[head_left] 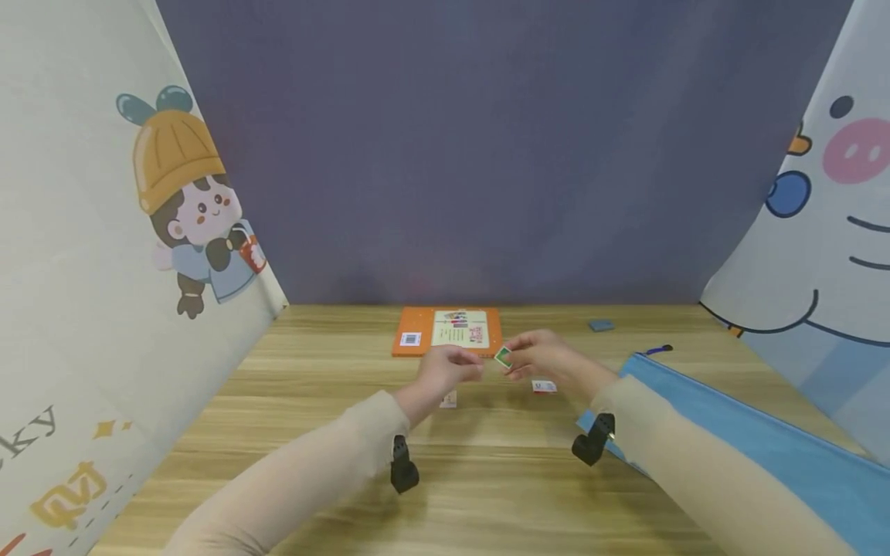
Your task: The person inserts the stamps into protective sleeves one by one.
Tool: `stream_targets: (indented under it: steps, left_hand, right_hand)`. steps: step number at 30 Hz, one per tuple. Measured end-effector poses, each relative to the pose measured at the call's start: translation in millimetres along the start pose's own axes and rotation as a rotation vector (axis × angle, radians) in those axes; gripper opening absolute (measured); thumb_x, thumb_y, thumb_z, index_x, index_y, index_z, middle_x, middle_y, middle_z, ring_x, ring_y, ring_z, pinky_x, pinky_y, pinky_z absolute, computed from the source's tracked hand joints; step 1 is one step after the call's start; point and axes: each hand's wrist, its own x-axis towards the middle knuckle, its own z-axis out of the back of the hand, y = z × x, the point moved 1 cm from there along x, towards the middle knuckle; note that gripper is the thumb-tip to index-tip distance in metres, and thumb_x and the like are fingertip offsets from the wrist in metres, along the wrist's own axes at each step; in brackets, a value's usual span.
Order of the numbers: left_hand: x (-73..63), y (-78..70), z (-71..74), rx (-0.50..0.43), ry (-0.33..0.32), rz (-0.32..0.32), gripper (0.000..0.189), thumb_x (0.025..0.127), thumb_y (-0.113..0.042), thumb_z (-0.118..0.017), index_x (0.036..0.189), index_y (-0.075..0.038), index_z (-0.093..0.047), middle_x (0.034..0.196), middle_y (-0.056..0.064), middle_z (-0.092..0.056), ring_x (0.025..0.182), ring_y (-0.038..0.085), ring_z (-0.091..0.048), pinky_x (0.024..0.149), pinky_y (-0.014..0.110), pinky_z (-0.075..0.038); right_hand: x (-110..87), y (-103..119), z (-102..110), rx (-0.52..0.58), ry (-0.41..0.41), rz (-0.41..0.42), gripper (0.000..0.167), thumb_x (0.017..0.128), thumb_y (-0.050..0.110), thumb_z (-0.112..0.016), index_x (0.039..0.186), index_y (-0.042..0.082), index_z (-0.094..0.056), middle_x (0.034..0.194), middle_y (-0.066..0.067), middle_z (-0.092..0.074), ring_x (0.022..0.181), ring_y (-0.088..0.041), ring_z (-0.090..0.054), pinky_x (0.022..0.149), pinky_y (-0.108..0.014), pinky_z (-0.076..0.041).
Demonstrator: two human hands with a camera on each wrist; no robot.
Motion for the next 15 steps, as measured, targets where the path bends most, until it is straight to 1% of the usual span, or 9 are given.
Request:
stream_targets:
  steps: [3,4,6,8,11,15]
  left_hand:
    - [2.1,-1.6,3.0,-0.016,0.003,0.006,0.015,0.083,-0.011,-0.075,0.096,-0.005,-0.072,0.092,0.007,-0.074,0.084,0.017,-0.069,0.097,0.045,-0.052]
    - [3.0,-2.1,3.7,-0.028,0.004,0.018,0.015,0.083,-0.012,-0.075,0.096,-0.006,-0.072,0.093,0.006,-0.074,0.085,0.018,-0.069,0.099,0.046,-0.05]
    - [4.8,-3.3,5.0,-0.059,0.012,0.021,0.015,0.085,-0.014,-0.074,0.098,-0.005,-0.072,0.097,0.007,-0.074,0.087,0.019,-0.069,0.101,0.049,-0.049]
    - [6.4,-4.8,6.0,-0.088,0.014,0.023,0.016,0.087,-0.015,-0.072,0.099,-0.004,-0.072,0.1,0.007,-0.074,0.088,0.02,-0.069,0.099,0.048,-0.05]
    - [8.4,-7.0,7.3,-0.126,0.01,0.022,0.02,0.09,-0.016,-0.07,0.103,-0.002,-0.071,0.105,0.007,-0.073,0.085,0.017,-0.067,0.094,0.043,-0.054]
    - [10.1,-8.8,8.6,-0.156,-0.001,0.014,0.024,0.09,-0.019,-0.07,0.107,-0.002,-0.071,0.102,0.009,-0.072,0.078,0.011,-0.063,0.089,0.039,-0.056]
  right_hand:
    - [-2.1,1,0,-0.008,-0.006,0.034,0.036,0.091,-0.001,-0.062,0.123,-0.014,-0.051,0.109,-0.022,-0.063,0.083,-0.018,-0.069,0.08,-0.029,-0.06]
    - [-2.6,2,0,-0.015,-0.007,0.049,0.036,0.091,0.0,-0.062,0.123,-0.014,-0.051,0.108,-0.021,-0.064,0.084,-0.017,-0.068,0.081,-0.029,-0.06]
    - [-3.7,4,-1,-0.014,-0.02,0.075,0.037,0.09,-0.001,-0.063,0.122,-0.014,-0.051,0.105,-0.019,-0.065,0.083,-0.016,-0.068,0.082,-0.029,-0.06]
    - [-4.8,6,-2,-0.003,-0.047,0.09,0.035,0.089,-0.001,-0.064,0.121,-0.013,-0.053,0.1,-0.015,-0.067,0.082,-0.015,-0.068,0.083,-0.03,-0.06]
    - [-6.9,11,-2,0.002,-0.087,0.111,0.035,0.089,0.0,-0.065,0.12,-0.013,-0.054,0.096,-0.012,-0.069,0.082,-0.015,-0.069,0.085,-0.031,-0.06]
    - [-9.6,16,-3,0.019,-0.128,0.123,0.035,0.089,0.003,-0.067,0.119,-0.011,-0.056,0.096,-0.008,-0.069,0.082,-0.015,-0.069,0.086,-0.031,-0.059]
